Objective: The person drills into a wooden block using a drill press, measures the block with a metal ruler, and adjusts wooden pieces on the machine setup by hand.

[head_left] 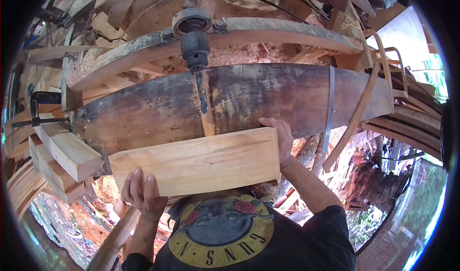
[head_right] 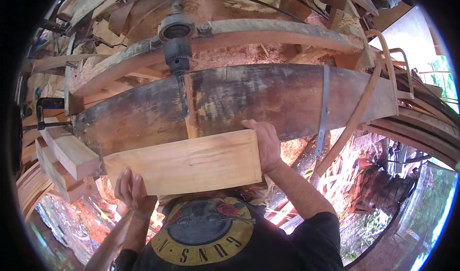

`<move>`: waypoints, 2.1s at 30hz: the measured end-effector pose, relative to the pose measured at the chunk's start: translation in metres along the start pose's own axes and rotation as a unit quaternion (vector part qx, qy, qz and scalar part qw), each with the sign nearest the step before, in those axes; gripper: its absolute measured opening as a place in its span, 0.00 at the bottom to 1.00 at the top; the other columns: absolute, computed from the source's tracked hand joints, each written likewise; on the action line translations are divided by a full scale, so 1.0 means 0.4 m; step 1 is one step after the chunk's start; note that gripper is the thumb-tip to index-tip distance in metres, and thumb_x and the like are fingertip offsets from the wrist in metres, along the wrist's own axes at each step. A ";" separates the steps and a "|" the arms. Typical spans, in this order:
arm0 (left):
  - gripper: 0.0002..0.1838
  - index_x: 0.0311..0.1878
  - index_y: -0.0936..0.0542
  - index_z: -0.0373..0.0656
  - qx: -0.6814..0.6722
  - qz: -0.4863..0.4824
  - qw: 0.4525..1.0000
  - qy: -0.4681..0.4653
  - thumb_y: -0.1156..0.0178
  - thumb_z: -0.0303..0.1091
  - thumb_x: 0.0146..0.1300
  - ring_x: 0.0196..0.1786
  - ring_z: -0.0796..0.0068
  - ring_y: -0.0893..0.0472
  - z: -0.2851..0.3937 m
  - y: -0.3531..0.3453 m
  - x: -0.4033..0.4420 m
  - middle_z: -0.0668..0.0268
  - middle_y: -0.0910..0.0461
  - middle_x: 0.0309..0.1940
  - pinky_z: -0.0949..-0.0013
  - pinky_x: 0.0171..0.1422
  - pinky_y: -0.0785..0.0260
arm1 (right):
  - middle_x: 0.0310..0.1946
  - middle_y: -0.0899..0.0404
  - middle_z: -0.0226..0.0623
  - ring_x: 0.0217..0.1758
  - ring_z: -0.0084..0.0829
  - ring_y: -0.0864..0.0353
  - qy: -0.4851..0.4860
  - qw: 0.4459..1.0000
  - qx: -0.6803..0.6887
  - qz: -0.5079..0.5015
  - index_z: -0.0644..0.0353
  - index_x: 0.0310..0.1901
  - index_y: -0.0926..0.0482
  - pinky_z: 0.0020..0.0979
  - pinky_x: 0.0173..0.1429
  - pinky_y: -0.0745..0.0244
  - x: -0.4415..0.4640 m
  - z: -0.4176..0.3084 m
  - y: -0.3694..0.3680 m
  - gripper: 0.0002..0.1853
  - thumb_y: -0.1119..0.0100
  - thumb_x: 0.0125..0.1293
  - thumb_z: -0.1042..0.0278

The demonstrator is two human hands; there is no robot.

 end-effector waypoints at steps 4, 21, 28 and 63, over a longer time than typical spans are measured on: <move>0.25 0.66 0.27 0.49 -0.002 -0.025 1.000 -0.005 0.35 0.28 0.67 0.67 0.44 0.27 -0.009 0.001 -0.011 0.47 0.25 0.68 0.49 0.69 0.29 | 0.55 0.16 0.48 0.57 0.52 0.19 -0.031 0.999 -0.005 -0.011 0.65 0.63 0.21 0.48 0.63 0.25 -0.012 0.010 -0.005 0.33 0.31 0.62 0.51; 0.21 0.65 0.25 0.50 -0.005 0.001 1.000 0.002 0.37 0.29 0.69 0.66 0.47 0.25 -0.008 -0.002 -0.009 0.50 0.22 0.66 0.48 0.71 0.34 | 0.57 0.16 0.47 0.56 0.52 0.18 0.032 0.999 -0.017 0.019 0.66 0.62 0.23 0.50 0.61 0.25 -0.017 0.010 -0.010 0.33 0.30 0.60 0.54; 0.31 0.69 0.29 0.50 0.012 -0.042 0.999 -0.010 0.27 0.38 0.67 0.69 0.46 0.29 -0.011 0.002 -0.012 0.48 0.28 0.70 0.49 0.70 0.29 | 0.57 0.16 0.48 0.56 0.52 0.18 0.031 0.999 -0.015 0.024 0.67 0.63 0.23 0.50 0.62 0.25 -0.017 0.010 -0.009 0.34 0.30 0.60 0.53; 0.28 0.69 0.27 0.50 0.012 -0.009 1.000 -0.016 0.34 0.53 0.74 0.69 0.45 0.28 -0.002 0.001 -0.002 0.49 0.25 0.69 0.47 0.71 0.29 | 0.55 0.16 0.52 0.53 0.53 0.17 0.033 0.999 -0.007 0.001 0.72 0.63 0.24 0.50 0.59 0.23 -0.002 -0.007 0.007 0.34 0.31 0.61 0.55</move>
Point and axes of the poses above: each hand's wrist, its own x-axis towards the middle knuckle, its own y-axis out of the back of the hand, z = x × y, the point moved 5 cm from there along x, towards the middle knuckle
